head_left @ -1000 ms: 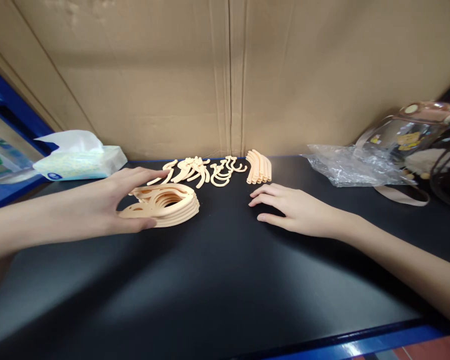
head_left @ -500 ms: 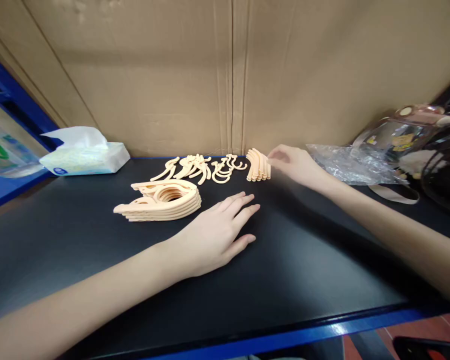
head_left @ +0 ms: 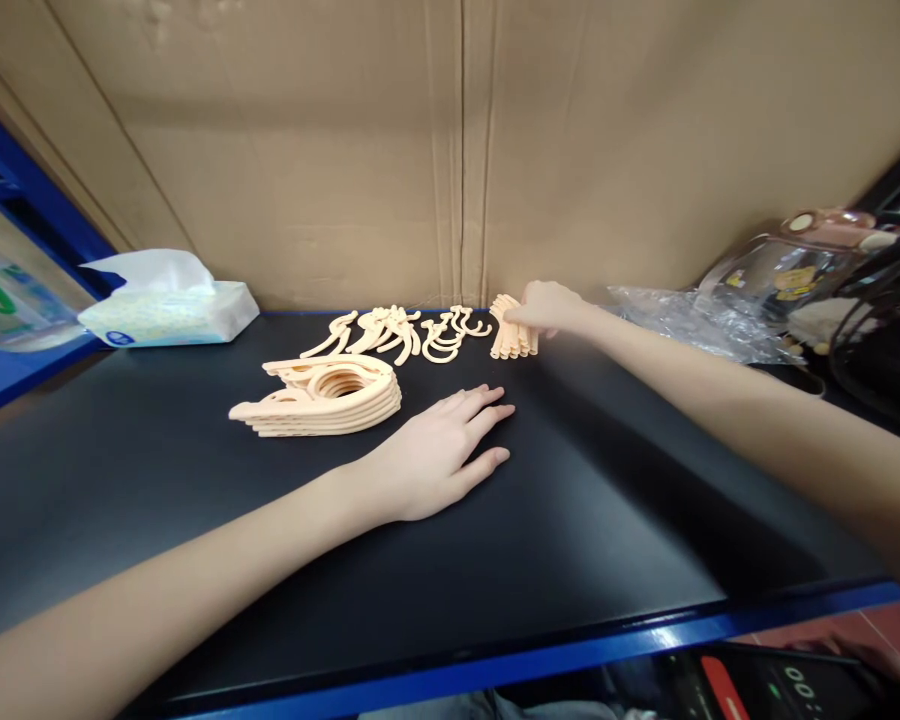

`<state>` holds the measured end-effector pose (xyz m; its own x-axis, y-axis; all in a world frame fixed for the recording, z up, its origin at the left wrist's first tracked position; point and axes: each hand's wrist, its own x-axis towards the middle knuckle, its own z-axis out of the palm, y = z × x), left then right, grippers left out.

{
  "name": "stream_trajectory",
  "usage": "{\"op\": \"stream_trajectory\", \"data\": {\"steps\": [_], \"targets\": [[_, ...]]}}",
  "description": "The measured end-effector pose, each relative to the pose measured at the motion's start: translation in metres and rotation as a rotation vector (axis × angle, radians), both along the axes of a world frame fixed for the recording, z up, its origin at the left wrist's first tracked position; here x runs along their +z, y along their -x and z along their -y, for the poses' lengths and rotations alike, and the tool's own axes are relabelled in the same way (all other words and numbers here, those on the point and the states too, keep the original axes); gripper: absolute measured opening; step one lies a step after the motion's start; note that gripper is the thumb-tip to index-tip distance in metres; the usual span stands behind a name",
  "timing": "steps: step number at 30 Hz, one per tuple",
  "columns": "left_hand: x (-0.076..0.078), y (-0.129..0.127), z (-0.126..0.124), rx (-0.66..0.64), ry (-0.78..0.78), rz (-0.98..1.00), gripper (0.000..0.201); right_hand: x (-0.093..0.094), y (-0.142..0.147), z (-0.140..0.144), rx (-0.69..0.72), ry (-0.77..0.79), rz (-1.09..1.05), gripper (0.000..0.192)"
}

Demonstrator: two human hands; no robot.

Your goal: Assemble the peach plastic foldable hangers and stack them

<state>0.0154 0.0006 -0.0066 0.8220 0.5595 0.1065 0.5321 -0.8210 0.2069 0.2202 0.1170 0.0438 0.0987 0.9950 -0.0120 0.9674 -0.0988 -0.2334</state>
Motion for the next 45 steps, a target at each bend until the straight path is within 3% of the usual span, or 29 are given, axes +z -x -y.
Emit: {"op": "stream_trajectory", "data": {"steps": [3,9,13,17,21,28,45], "targets": [[-0.001,0.0,0.0,-0.011,-0.001,0.003,0.051,-0.001,-0.002,-0.006,0.022,-0.01,-0.027,0.023],[-0.002,0.001,0.0,-0.007,0.013,0.015,0.05,-0.004,-0.015,-0.007,0.089,-0.139,-0.168,0.03],[-0.001,0.001,0.0,-0.018,0.025,0.073,0.045,-0.004,-0.019,0.014,0.183,-0.286,-0.214,0.032],[0.001,0.001,0.002,-0.056,0.002,0.16,0.036,-0.013,-0.018,0.044,0.407,-0.393,-0.21,0.028],[0.002,0.002,0.004,-0.103,-0.032,0.2,0.028,-0.029,-0.016,0.065,0.537,-0.329,-0.138,0.022],[0.0,0.001,0.003,-0.124,-0.07,0.252,0.025,-0.048,-0.013,0.071,0.583,-0.298,-0.085,0.014],[0.002,0.002,0.004,-0.123,-0.107,0.221,0.024,-0.057,-0.011,0.079,0.677,-0.301,-0.072,0.028]]}}
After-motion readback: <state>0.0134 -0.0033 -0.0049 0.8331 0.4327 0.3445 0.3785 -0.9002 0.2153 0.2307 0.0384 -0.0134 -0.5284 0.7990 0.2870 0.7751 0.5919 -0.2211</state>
